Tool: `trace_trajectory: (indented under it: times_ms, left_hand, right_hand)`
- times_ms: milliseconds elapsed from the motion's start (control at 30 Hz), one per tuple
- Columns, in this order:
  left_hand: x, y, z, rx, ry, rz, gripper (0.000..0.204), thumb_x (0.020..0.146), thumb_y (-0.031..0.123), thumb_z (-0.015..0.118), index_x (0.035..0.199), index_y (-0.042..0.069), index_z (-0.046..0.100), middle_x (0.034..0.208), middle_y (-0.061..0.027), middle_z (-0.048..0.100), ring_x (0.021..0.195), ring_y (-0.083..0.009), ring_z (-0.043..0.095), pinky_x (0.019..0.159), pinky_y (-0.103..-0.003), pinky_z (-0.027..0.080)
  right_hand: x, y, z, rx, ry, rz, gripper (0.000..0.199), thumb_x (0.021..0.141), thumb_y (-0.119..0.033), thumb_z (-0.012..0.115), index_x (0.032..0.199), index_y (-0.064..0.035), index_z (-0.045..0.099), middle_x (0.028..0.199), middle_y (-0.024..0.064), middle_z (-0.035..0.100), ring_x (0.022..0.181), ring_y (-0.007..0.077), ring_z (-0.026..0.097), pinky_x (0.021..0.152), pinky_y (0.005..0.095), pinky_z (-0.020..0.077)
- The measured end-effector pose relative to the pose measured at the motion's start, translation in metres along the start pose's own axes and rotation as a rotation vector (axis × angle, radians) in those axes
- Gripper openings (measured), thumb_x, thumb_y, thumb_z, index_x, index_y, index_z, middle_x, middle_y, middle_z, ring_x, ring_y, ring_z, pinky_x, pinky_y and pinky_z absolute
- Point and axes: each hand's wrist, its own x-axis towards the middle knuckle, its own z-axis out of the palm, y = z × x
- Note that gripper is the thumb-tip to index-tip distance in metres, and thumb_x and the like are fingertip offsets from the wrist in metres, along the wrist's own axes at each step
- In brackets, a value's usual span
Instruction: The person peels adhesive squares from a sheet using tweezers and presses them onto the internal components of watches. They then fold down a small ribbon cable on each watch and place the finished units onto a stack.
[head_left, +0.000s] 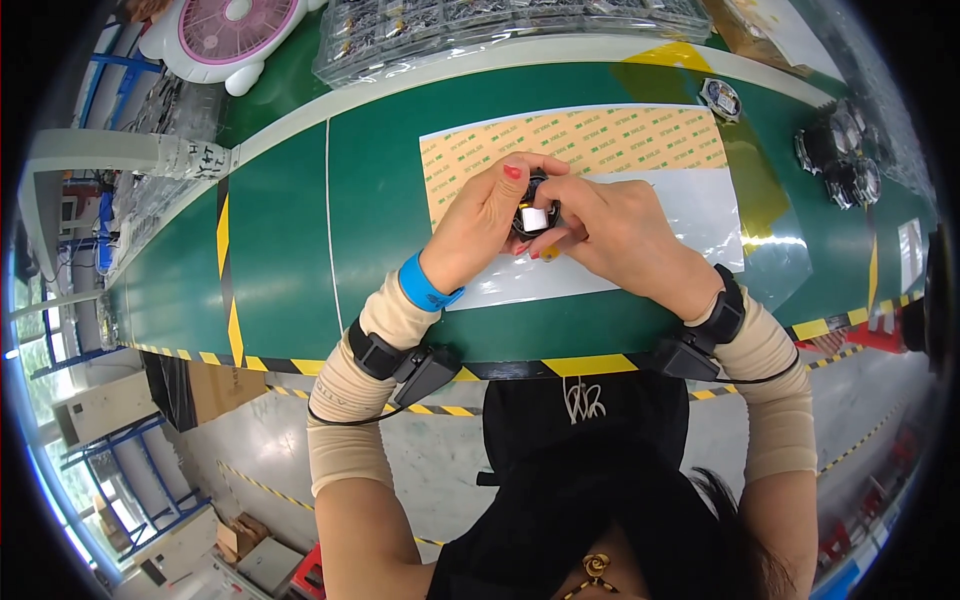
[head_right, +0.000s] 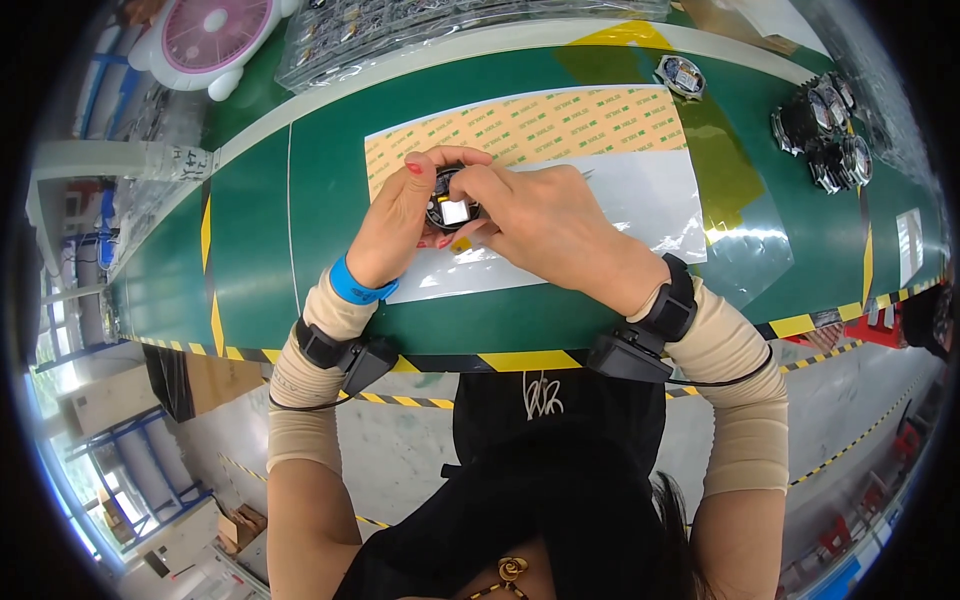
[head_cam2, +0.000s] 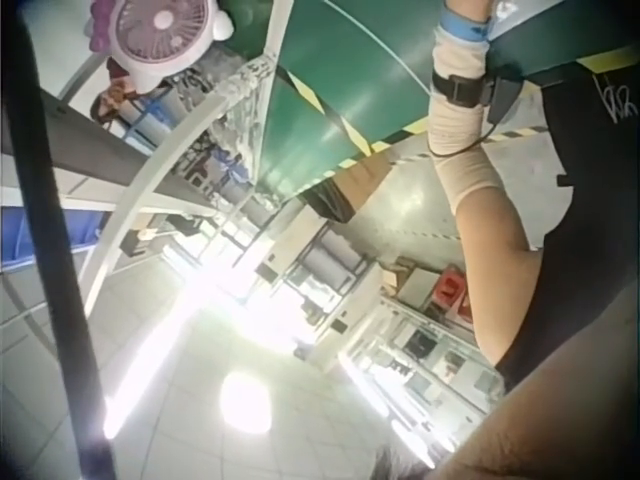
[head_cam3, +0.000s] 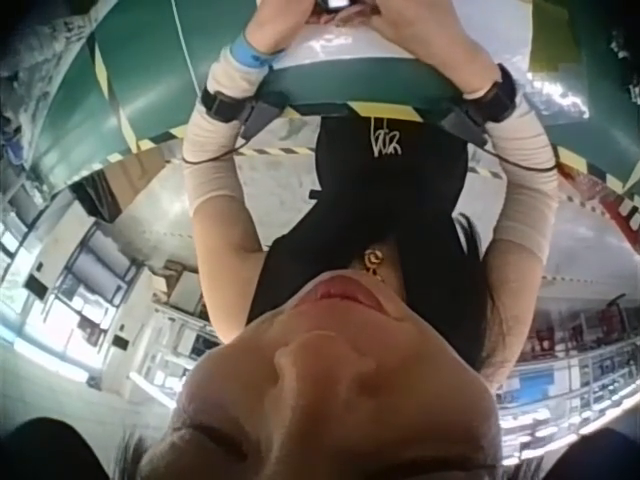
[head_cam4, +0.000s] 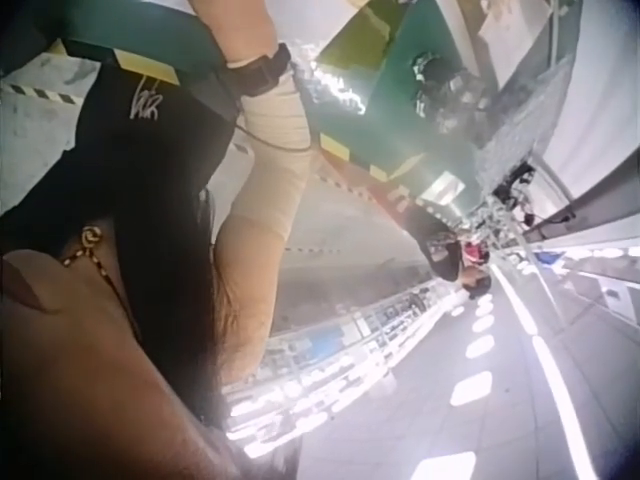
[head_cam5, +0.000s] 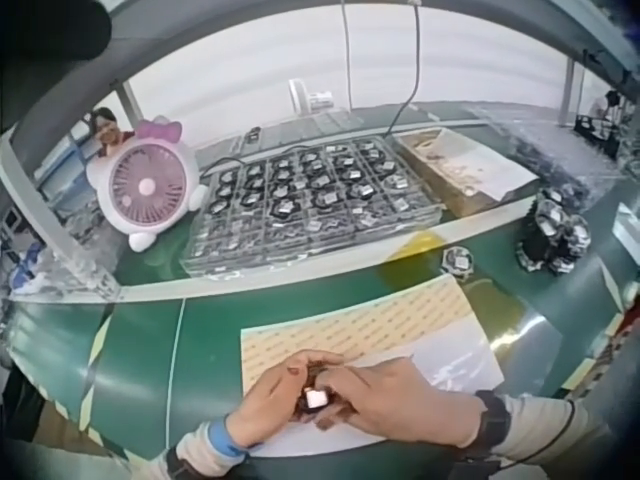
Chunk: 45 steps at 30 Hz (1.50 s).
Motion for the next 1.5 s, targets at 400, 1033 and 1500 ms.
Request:
trace_trajectory:
  times_ms: [400,1033,1500]
  left_hand:
    - [0.002,-0.01,-0.002,-0.017,0.003,-0.049,0.058,0.093,0.048,0.021,0.098,0.002,0.057,0.061,0.0003,0.051,0.046,-0.0018,0.038,0.04,-0.015,0.029]
    - [0.004,0.003,-0.019,-0.269,-0.063,-0.279,0.06,0.091,0.053,0.022,0.102,0.0,0.049,0.07,-0.0076,0.056,0.044,-0.0091,0.04,0.039,-0.018,0.031]
    - [0.017,-0.021,-0.074,-0.763,0.124,-0.025,0.043,0.095,0.038,0.03,0.108,-0.001,0.044,0.1,-0.0145,0.055,0.068,-0.0167,0.049,0.058,-0.026,0.041]
  right_hand:
    - [0.005,-0.003,-0.003,-0.164,0.039,-0.127,0.031,0.058,-0.012,0.073,0.083,-0.0114,0.054,0.07,0.004,0.058,0.052,0.0196,0.056,0.045,0.0293,0.0411]
    - [0.006,0.022,-0.012,-0.042,0.333,0.038,0.003,0.076,-0.003,0.06,0.076,-0.0035,0.057,0.073,0.0055,0.062,0.057,0.0128,0.057,0.05,0.0242,0.0434]
    - [0.024,-0.006,0.003,1.051,-0.052,0.686,0.017,0.083,-0.006,0.056,0.091,0.008,0.061,0.09,0.014,0.062,0.075,0.0176,0.062,0.069,0.0247,0.0514]
